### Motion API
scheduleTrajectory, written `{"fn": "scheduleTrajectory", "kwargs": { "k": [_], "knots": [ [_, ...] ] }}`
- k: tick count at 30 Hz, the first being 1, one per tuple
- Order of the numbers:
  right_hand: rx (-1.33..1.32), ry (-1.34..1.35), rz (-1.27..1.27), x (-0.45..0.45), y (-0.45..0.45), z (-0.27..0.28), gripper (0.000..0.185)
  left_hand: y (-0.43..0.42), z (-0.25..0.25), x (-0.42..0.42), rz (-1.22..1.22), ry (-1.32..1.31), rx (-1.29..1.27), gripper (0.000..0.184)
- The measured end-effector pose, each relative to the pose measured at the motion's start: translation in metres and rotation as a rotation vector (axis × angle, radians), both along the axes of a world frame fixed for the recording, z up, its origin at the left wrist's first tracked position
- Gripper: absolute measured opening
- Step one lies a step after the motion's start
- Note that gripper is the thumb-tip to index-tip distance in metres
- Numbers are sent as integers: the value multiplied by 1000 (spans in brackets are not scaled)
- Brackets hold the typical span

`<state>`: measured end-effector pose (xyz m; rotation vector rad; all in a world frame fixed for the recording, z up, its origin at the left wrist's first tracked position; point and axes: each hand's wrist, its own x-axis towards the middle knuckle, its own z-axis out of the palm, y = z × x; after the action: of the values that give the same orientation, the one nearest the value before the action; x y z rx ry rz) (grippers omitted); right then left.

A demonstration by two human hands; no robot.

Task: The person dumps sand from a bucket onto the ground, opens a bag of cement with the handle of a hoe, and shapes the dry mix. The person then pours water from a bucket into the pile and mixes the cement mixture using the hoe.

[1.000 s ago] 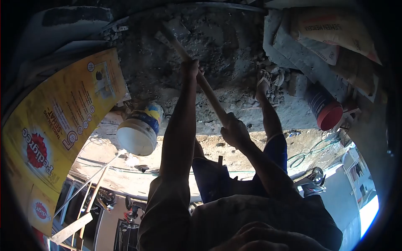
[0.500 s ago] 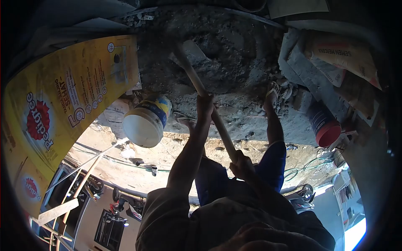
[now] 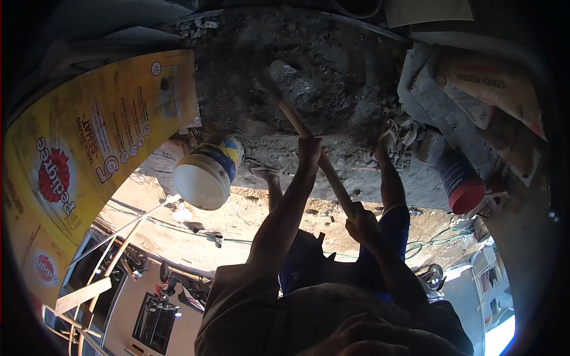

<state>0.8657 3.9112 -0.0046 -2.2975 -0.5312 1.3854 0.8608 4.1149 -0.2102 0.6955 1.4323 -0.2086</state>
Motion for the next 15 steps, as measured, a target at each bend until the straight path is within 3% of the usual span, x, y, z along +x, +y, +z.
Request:
{"fn": "scheduleTrajectory", "kwargs": {
  "k": [3, 7, 9, 11, 13, 15],
  "knots": [
    [-157, -33, 56, -8, -48, 19, 28, -41, 36, -14, 157, -110, -129, 30],
    [-31, -47, 197, 22, -50, -35, 27, -13, 32, -12, 428, -339, -151, 34],
    [-5, -136, 309, 64, 0, -70, 19, 44, 17, 10, 520, -497, -116, 36],
    [73, -344, 490, 120, 67, -95, 23, 104, -21, 31, 627, -549, -98, 32],
    [-67, -417, 604, 168, 127, -132, 28, 153, -54, 63, 795, -696, -112, 26],
    [-80, -485, 641, 211, 182, -141, 21, 184, -75, 99, 898, -641, -51, 21]
  ]
}}
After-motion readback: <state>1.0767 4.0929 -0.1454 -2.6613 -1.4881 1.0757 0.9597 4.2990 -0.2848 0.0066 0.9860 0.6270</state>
